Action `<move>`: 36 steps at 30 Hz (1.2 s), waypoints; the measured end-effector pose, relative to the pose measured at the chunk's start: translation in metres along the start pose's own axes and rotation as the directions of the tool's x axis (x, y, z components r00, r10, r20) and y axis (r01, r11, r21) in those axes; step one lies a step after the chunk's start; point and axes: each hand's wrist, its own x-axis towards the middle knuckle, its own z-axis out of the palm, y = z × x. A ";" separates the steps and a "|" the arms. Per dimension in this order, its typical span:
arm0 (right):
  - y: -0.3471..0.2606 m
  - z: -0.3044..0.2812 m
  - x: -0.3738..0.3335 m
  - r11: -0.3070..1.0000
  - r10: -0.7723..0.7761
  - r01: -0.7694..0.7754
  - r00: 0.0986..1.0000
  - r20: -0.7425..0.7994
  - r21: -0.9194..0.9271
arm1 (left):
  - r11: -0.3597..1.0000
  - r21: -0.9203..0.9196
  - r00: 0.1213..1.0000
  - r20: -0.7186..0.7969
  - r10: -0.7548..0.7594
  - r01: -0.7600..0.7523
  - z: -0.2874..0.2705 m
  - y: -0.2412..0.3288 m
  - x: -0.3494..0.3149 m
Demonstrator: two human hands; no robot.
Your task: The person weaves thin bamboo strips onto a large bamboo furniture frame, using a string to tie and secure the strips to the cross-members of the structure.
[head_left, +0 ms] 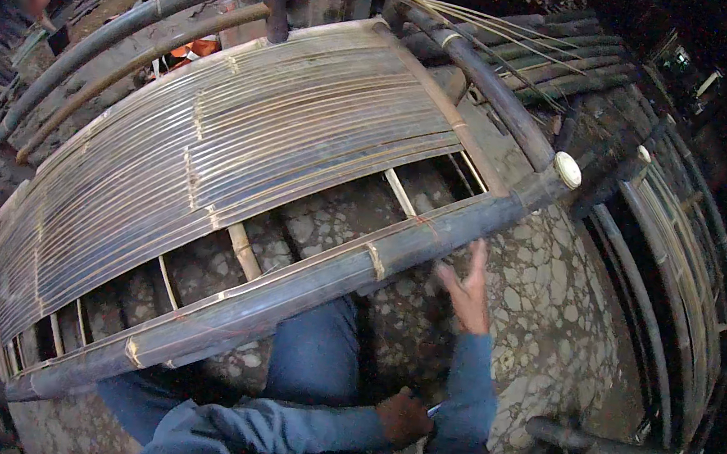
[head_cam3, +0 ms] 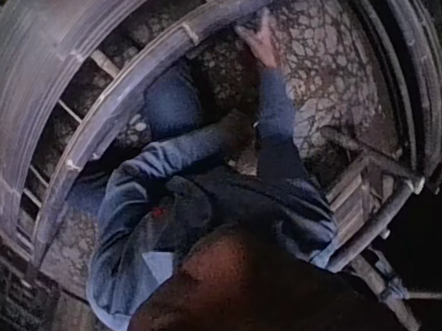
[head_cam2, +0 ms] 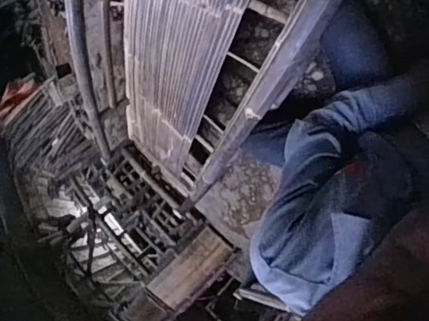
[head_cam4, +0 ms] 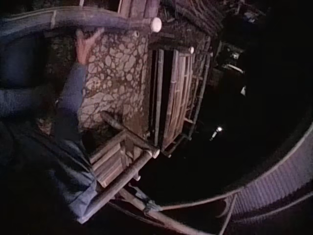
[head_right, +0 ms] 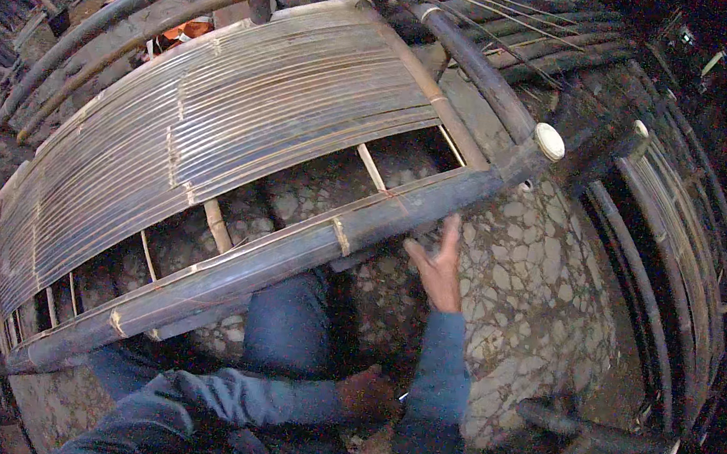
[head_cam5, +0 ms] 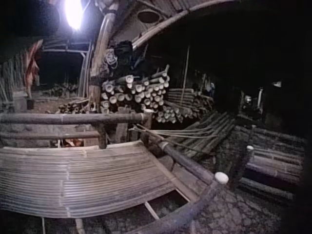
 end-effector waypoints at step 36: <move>-0.065 -0.013 0.007 0.567 0.218 -0.112 0.976 -0.018 0.816 | 0.890 -0.455 -0.059 -0.889 -0.453 0.022 -0.164 -0.130 -0.086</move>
